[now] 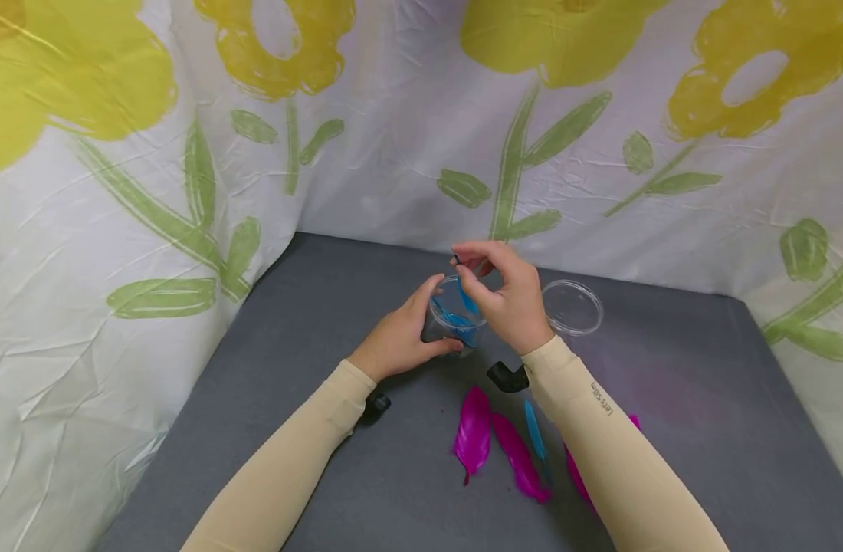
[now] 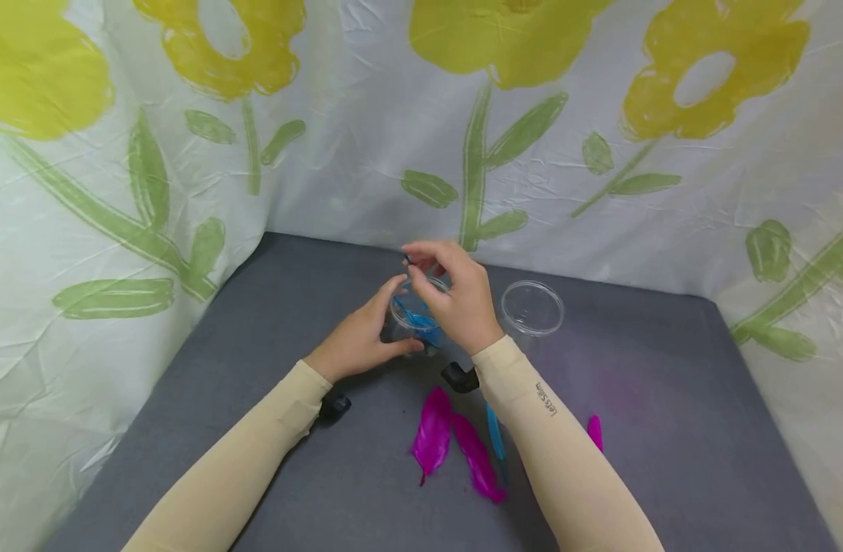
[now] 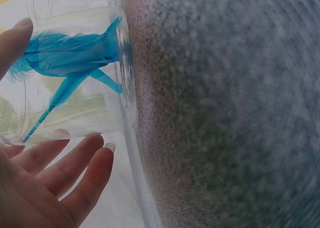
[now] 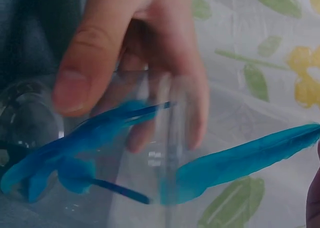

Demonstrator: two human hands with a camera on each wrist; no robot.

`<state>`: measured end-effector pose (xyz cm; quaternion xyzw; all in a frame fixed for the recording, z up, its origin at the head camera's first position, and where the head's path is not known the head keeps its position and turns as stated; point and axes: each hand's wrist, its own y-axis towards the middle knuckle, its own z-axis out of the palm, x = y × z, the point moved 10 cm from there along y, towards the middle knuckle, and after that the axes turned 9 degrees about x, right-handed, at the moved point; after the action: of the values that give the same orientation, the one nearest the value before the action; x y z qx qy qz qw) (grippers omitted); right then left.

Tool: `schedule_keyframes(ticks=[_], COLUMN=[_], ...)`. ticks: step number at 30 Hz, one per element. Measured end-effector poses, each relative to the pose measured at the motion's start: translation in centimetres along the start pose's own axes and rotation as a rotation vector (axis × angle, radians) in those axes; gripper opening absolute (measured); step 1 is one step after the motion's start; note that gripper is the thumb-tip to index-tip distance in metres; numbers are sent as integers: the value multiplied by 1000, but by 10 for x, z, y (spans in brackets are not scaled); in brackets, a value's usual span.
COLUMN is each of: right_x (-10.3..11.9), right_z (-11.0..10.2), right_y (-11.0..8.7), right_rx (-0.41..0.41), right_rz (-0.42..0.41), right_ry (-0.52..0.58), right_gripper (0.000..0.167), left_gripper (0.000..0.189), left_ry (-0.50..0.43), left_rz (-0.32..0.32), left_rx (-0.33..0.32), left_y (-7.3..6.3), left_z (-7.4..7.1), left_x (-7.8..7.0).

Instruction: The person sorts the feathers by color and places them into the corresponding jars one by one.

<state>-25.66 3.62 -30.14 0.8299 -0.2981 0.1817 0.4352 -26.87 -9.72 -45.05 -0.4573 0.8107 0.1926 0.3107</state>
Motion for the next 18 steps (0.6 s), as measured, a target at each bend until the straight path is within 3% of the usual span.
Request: schedule_keyframes(ticks=[10, 18], right_x=[-38, -42], right_z=[19, 18], right_y=[-24, -37], right_rx=[47, 73], right_rz=[83, 87], right_ry=[-53, -72], right_gripper=[28, 30], left_gripper=[112, 113], left_ry=[-12, -4], left_rz=[-18, 3], left_rx=[10, -9], left_y=[1, 1], left_z=[7, 1], left_x=[2, 2])
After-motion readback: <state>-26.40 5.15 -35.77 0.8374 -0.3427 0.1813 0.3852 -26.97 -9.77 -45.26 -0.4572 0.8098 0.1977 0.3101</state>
